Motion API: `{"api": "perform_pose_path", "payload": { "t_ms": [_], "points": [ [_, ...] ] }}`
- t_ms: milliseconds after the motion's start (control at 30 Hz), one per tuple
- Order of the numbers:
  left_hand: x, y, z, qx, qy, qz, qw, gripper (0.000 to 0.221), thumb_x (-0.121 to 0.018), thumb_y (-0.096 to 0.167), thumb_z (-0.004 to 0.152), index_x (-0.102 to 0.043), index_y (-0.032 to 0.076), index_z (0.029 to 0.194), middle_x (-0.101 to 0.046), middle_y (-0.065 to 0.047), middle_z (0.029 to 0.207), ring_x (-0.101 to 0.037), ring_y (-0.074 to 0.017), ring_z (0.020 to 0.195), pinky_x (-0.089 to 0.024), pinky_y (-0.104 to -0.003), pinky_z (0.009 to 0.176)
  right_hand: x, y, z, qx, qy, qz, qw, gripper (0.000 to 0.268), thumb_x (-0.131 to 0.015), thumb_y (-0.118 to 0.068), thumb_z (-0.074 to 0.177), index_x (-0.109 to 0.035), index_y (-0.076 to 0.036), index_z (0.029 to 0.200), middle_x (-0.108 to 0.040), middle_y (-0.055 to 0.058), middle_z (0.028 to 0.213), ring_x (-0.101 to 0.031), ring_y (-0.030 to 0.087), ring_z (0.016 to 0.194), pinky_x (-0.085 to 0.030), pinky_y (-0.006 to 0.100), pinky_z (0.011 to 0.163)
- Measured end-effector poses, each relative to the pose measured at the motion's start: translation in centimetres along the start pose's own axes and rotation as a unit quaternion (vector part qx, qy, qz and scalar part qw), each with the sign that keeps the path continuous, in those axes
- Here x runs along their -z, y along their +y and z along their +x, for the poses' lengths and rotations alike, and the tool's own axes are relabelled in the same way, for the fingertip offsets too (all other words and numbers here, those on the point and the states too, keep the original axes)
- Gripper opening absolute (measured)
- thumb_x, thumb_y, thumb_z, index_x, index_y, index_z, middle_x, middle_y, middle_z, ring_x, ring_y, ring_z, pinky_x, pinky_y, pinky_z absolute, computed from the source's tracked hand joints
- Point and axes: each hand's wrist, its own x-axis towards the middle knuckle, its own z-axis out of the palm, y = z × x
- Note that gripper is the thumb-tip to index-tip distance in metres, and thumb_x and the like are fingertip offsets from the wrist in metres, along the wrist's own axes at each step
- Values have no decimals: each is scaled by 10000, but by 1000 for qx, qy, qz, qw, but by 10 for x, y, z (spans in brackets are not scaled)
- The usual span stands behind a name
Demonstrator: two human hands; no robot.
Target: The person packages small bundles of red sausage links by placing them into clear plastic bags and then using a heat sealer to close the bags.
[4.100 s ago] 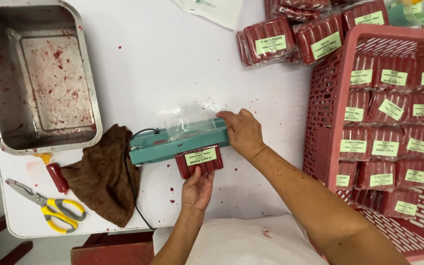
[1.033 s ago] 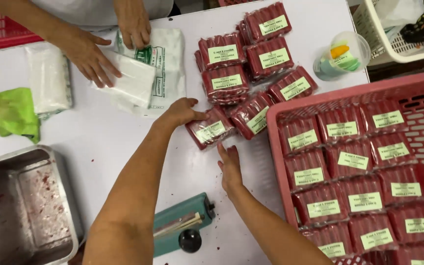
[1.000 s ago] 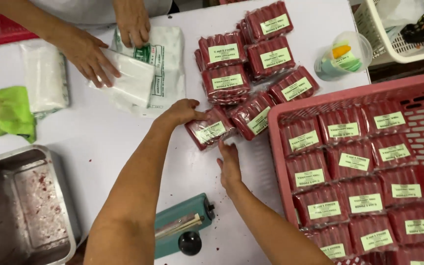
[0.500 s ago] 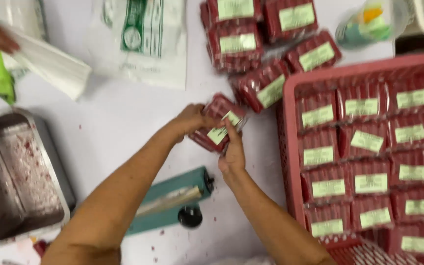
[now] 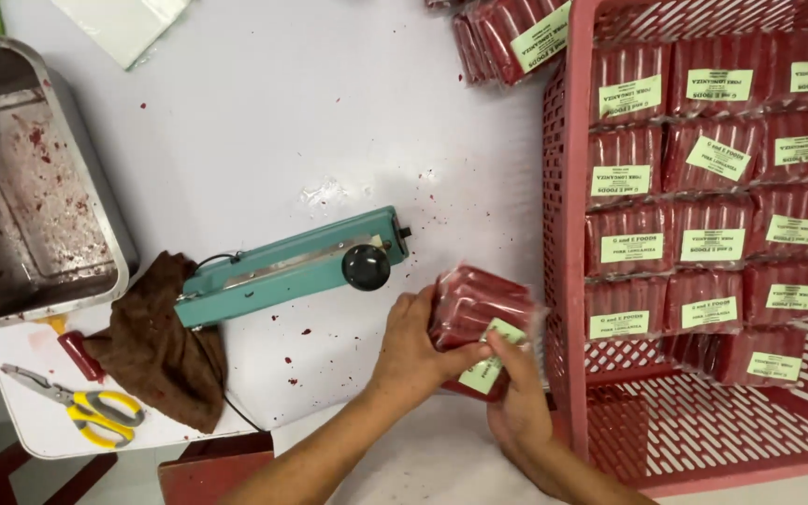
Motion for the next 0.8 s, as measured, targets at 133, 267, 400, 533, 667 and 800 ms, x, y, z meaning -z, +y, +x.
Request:
{"api": "perform_pose_path", "payload": {
  "t_ms": [133,267,400,533,667,800],
  "points": [
    [-29,-59,19,18,37,-29,999,799,-783,602,590,-623,172,1244,-584,-78,1070,-569,-217,1072,-493,-348,908,20,35,31,-85,24,-108,990,997,-664,-286,679,-259,-221,1588,-519,43,1497,-479,198,1379,-352,381,1175],
    [-55,-105,45,-25,95,-25,995,989,-774,590,641,-463,155,1474,-569,-131,1210,-470,-281,1232,-417,-422,1050,45,74,70,-7,-65,-131,989,645,-661,-339,836,-494,-128,1422,-635,77,1323,-597,214,1240,-458,358,1091],
    [-61,-115,51,15,106,-44,993,1011,-798,584,630,-458,162,1484,-526,-131,1215,-473,-292,1239,-412,-419,1093,43,74,77,-42,13,-219,975,883,-701,-448,724,-426,-149,1508,-568,50,1455,-539,174,1327,-414,302,1122],
    [-48,-72,39,-72,152,72,983,1162,-786,608,733,-192,71,1576,-278,-240,1555,-264,-393,1424,-276,-516,1157,58,81,86,41,52,-246,967,1019,-733,-452,722,-269,-148,1577,-276,65,1655,-274,171,1516,-252,330,1217],
    [-17,59,53,-427,239,162,857,626,-594,322,972,-390,21,1482,-430,-275,1440,-433,-436,1330,-372,-550,1129,86,83,71,114,-3,-308,944,792,-662,-296,857,-304,-212,1558,-206,52,1643,-227,181,1526,-303,407,1194],
    [6,141,183,-378,314,358,794,493,-603,69,726,-584,30,1216,-569,-211,1136,-517,-415,1095,-531,-535,724,92,48,49,190,-150,-311,919,546,-728,-224,862,-600,-156,1389,-437,61,1508,-494,195,1377,-477,378,1094]
  ]
}}
